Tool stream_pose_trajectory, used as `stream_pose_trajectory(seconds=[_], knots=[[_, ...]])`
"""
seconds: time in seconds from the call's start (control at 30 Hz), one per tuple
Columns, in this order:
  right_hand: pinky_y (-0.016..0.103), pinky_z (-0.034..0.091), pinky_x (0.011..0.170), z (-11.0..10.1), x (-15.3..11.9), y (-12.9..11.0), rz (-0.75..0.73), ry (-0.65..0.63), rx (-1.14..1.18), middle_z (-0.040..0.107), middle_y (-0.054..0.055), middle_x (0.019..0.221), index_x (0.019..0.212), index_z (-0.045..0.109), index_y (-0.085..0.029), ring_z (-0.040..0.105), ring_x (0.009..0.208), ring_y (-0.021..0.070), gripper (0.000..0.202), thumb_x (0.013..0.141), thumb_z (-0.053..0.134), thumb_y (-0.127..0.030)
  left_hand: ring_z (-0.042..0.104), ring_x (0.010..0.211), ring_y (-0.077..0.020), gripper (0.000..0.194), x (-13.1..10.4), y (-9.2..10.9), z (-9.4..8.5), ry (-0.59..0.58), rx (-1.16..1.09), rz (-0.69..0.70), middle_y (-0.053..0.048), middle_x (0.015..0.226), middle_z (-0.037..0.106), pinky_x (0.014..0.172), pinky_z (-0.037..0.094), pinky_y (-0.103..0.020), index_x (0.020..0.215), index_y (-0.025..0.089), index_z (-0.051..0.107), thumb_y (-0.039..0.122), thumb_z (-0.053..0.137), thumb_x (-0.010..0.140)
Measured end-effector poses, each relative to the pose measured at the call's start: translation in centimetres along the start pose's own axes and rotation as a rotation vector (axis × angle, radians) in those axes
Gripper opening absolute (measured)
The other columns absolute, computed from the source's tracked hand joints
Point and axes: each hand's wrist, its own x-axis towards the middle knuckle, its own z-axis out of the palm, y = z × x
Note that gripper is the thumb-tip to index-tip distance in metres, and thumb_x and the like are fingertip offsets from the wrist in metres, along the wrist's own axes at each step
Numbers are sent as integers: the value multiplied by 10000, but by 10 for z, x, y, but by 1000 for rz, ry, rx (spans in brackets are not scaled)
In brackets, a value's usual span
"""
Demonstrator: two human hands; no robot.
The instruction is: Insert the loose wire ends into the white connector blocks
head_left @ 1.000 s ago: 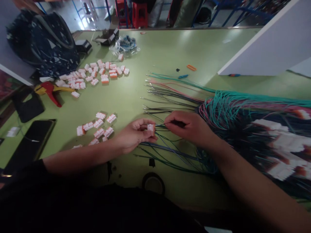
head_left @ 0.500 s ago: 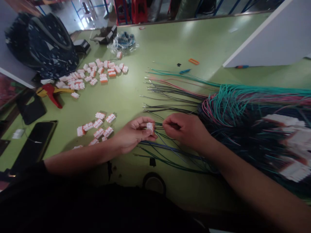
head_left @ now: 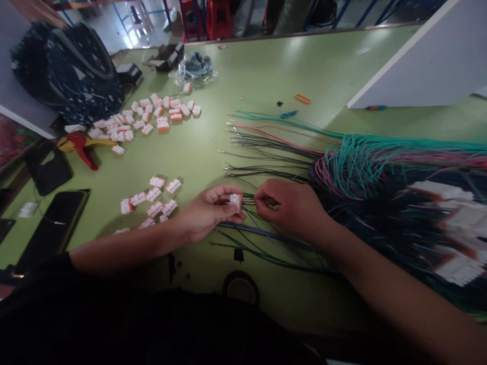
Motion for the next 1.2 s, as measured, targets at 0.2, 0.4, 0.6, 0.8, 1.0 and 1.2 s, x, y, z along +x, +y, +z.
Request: stream_pose_trajectory(seconds=[0.2,0.4,0.6,0.8,1.0,1.2], knots=[[248,258,534,5,-3,1,-33,45,77,587,9,610,637,567,-189,494,570,119,127,725,483,-222,611,625,-87,248,0,0,0,4,-5,-19,25,711,609,650,509,-248,913,150,614,126,716,689],[235,269,532,10,-2,1,-47,38,166,568,-9,575,620,566,-188,458,536,102,135,723,492,-234,600,594,-89,239,0,-1,1,-10,27,-29,7,693,633,604,498,-238,896,133,636,124,723,673],[231,259,528,18,-5,0,-52,0,159,592,-2,598,677,626,-183,472,548,102,176,757,488,-257,601,592,-99,290,1,-5,-1,-6,83,-20,-10,708,659,601,500,-250,939,127,640,122,713,659],[224,317,555,-17,15,15,-99,-232,124,672,0,696,735,675,-201,538,617,115,190,778,514,-291,613,623,-100,281,3,-5,0,-14,105,-33,4,713,643,627,504,-253,950,142,632,140,707,679],[305,372,638,-56,80,66,240,56,-344,697,93,851,812,717,-190,600,809,231,238,754,487,-198,616,606,-95,310,1,-3,4,-14,82,-52,21,680,622,600,492,-226,921,137,617,166,749,643],[320,397,666,-29,111,84,301,-96,-504,695,151,926,858,707,-160,605,857,252,239,777,501,-250,615,615,-97,365,1,-4,3,-13,64,-81,16,701,623,610,488,-230,926,141,612,194,784,608]])
